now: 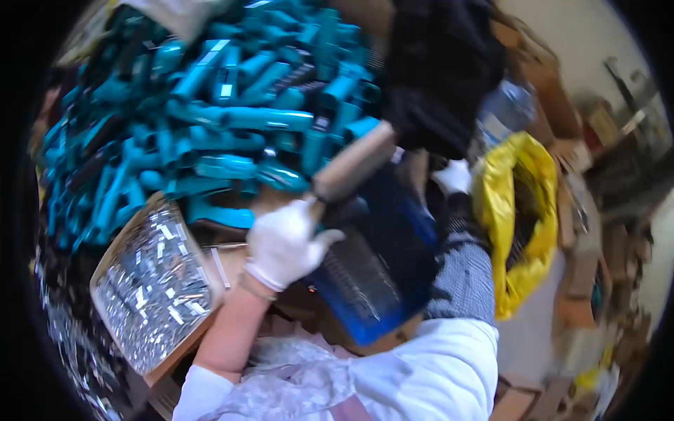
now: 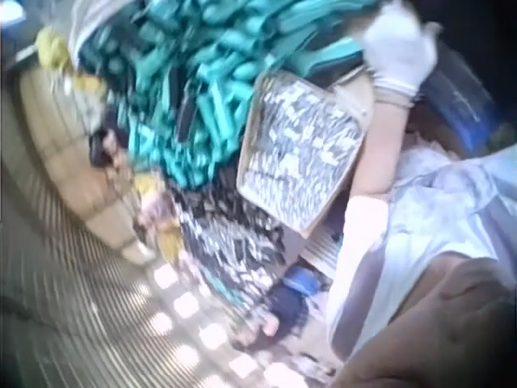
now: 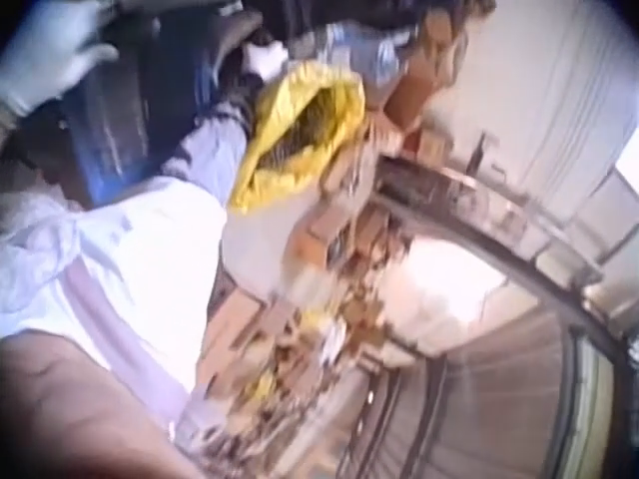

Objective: Assembling hardware components by fitting plastic handles onto metal parts and sorting them into bins.

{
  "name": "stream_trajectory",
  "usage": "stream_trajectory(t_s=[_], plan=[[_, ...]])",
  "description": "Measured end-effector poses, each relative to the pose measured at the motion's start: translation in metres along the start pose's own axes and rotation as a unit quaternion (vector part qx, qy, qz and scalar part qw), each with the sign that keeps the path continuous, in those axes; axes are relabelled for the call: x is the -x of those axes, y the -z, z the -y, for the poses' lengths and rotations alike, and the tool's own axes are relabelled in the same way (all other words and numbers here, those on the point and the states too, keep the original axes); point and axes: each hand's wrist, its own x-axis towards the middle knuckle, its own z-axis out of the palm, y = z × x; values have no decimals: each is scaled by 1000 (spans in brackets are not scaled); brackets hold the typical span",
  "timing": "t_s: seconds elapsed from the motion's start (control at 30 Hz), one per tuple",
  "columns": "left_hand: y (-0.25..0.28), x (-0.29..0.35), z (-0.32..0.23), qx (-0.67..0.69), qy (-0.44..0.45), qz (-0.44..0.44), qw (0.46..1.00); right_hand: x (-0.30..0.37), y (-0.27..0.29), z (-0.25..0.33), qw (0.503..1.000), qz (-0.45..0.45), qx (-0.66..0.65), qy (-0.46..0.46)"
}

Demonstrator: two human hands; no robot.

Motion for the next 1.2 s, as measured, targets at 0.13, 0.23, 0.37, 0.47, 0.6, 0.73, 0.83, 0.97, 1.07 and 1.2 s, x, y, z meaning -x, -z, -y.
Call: stream_trajectory(t_s=[0.13, 0.23, 0.37, 0.47, 0.6, 0.73, 0.83, 0.97, 1.07, 1.2], plan=[[1, -8, -8, 18, 10, 50, 999, 13, 11, -24, 998, 12, -38, -51], [0, -5, -9, 13, 8, 49, 999, 10, 14, -23, 995, -20, -60, -73], [4, 1, -1, -6, 15, 55, 998, -7, -2, -14, 956, -106, -271, -49], [0, -2, -7, 38, 1, 31, 999, -48, 20, -93, 905, -109, -411, 18], [2, 1, -2, 17, 4, 18, 1000, -65, 22, -76, 892, -168, -417, -40], [-3, 1, -2, 25, 19, 38, 999, -78, 59, -40, 823, -234, -517, -33], [1, 2, 1, 17, 16, 33, 999, -90, 110, -5, 853, -243, -448, -115], [-3, 2, 2, 42, 21, 59, 997, -106, 214, 12, 922, -248, -288, -72], [-3, 6, 5, 48, 35, 61, 996, -115, 293, 53, 937, -304, -169, -29], [-5, 7, 6, 61, 36, 53, 996, -123, 358, 156, 939, -245, -241, 21]])
